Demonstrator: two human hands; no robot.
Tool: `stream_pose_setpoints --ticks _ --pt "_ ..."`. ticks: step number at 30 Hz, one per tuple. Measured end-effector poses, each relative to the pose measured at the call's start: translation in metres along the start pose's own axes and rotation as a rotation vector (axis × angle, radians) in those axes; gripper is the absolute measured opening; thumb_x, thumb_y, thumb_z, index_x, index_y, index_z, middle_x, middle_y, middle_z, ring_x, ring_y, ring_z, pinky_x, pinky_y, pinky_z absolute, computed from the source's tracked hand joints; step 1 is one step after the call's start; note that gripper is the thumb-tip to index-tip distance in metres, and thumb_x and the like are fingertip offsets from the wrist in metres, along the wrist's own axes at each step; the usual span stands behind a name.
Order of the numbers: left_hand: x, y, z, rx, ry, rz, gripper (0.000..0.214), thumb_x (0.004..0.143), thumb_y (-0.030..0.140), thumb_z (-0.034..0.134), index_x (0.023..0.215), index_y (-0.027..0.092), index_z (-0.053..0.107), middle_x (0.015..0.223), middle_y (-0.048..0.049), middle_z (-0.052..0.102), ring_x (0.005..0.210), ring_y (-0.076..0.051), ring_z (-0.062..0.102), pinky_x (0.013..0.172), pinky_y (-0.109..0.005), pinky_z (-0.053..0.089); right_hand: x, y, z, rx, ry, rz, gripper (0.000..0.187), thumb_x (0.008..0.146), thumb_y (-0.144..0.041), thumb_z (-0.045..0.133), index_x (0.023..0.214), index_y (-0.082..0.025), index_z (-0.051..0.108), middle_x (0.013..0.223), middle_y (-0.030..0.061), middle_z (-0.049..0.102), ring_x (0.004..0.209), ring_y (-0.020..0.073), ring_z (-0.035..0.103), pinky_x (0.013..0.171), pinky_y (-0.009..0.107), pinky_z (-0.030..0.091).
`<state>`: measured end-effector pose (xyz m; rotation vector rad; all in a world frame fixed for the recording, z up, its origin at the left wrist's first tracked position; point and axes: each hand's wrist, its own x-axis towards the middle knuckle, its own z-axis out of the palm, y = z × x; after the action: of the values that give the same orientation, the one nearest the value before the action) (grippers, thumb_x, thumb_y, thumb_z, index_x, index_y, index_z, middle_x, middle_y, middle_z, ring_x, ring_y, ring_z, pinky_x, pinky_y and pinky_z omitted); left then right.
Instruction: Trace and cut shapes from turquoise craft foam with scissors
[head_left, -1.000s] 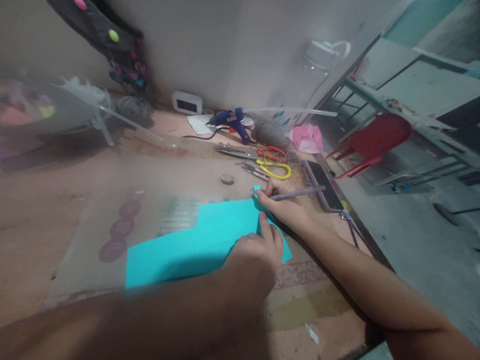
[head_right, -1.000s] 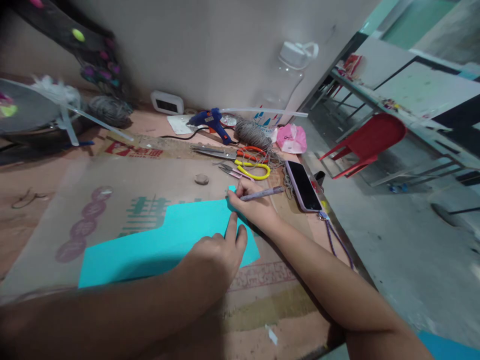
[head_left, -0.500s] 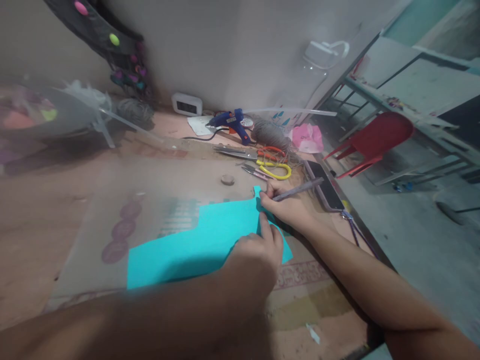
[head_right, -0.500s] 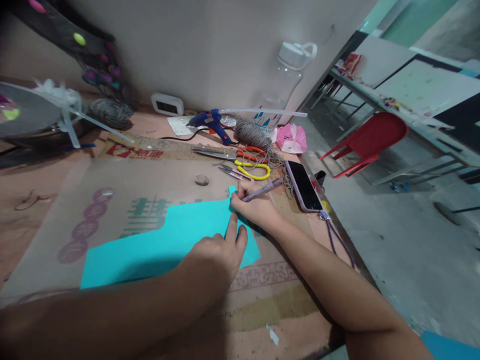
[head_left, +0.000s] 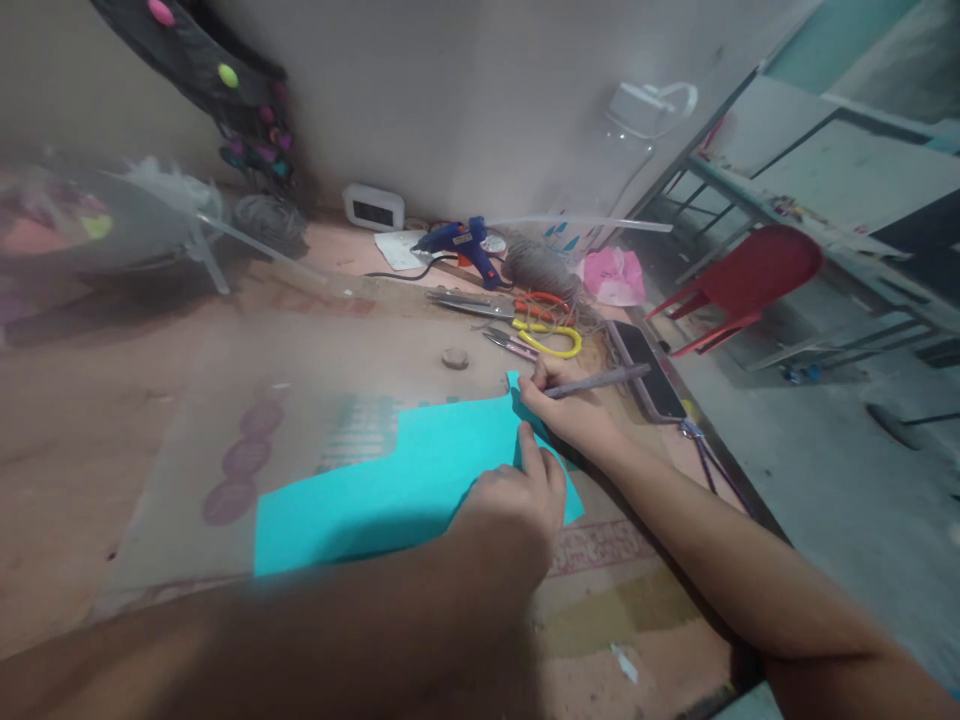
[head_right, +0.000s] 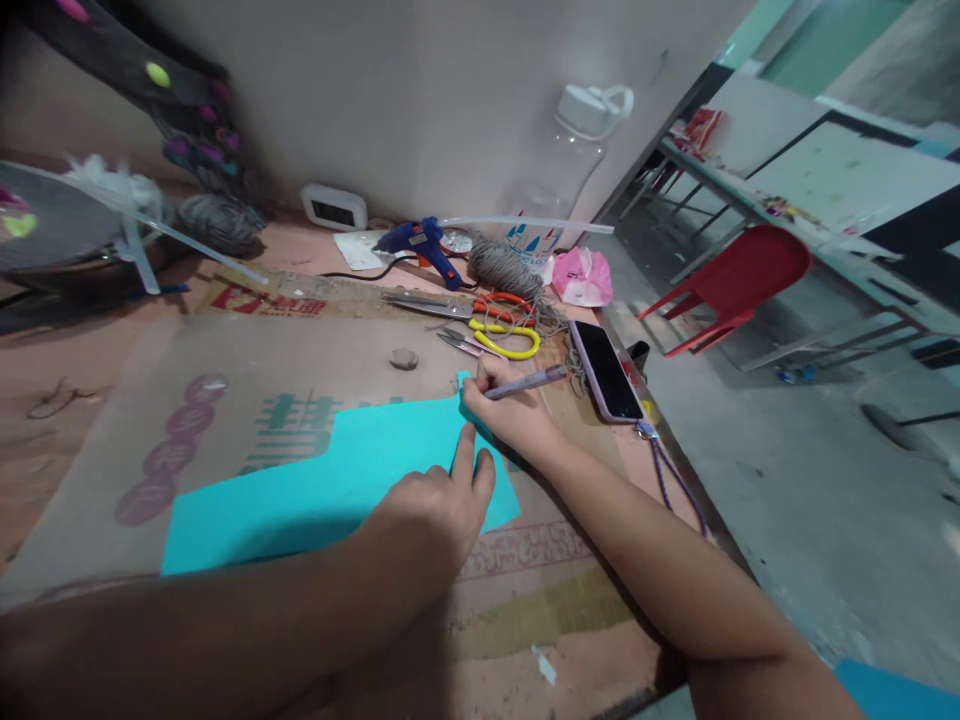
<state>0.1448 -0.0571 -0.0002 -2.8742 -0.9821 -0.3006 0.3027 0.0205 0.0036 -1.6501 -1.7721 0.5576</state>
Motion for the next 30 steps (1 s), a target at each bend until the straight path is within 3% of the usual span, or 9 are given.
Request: stream_pose_setpoints --ticks 11,19,30 --pt "0.001 0.001 0.002 0.006 -0.01 -0.007 0.043 0.099 0.02 0.04 0.131 0.004 0.064 0.136 -0.0307 0.06 0.05 -0.016 0.062 0.041 -0.026 0.04 0.001 -0.001 0.001 0.186 -0.017 0.003 0.027 0.076 -0.04 0.069 0.071 -0.023 0.049 0.062 -0.0038 0.05 0.056 0.0133 0.045 0.053 0.026 0.033" --pt "0.005 -0.001 -0.013 0.014 -0.142 0.024 0.044 0.098 0.019 0.043 0.135 0.005 0.062 0.14 -0.0316 0.054 0.052 -0.017 0.067 0.041 -0.025 0.046 0.004 0.0 -0.001 0.064 0.004 -0.03 0.03 0.078 -0.035 0.06 0.059 -0.024 0.039 0.054 -0.0052 0.038 0.052 0.0124 0.037 0.051 0.027 0.026" --pt "0.005 -0.002 -0.015 0.003 -0.149 0.029 0.044 0.098 0.018 0.045 0.136 0.005 0.061 0.141 -0.0325 0.051 0.052 -0.017 0.068 0.041 -0.025 0.048 0.002 -0.001 0.0 0.023 -0.054 -0.002 0.03 0.079 -0.038 0.058 0.062 -0.024 0.038 0.056 -0.0057 0.038 0.054 0.0125 0.038 0.052 0.027 0.027"
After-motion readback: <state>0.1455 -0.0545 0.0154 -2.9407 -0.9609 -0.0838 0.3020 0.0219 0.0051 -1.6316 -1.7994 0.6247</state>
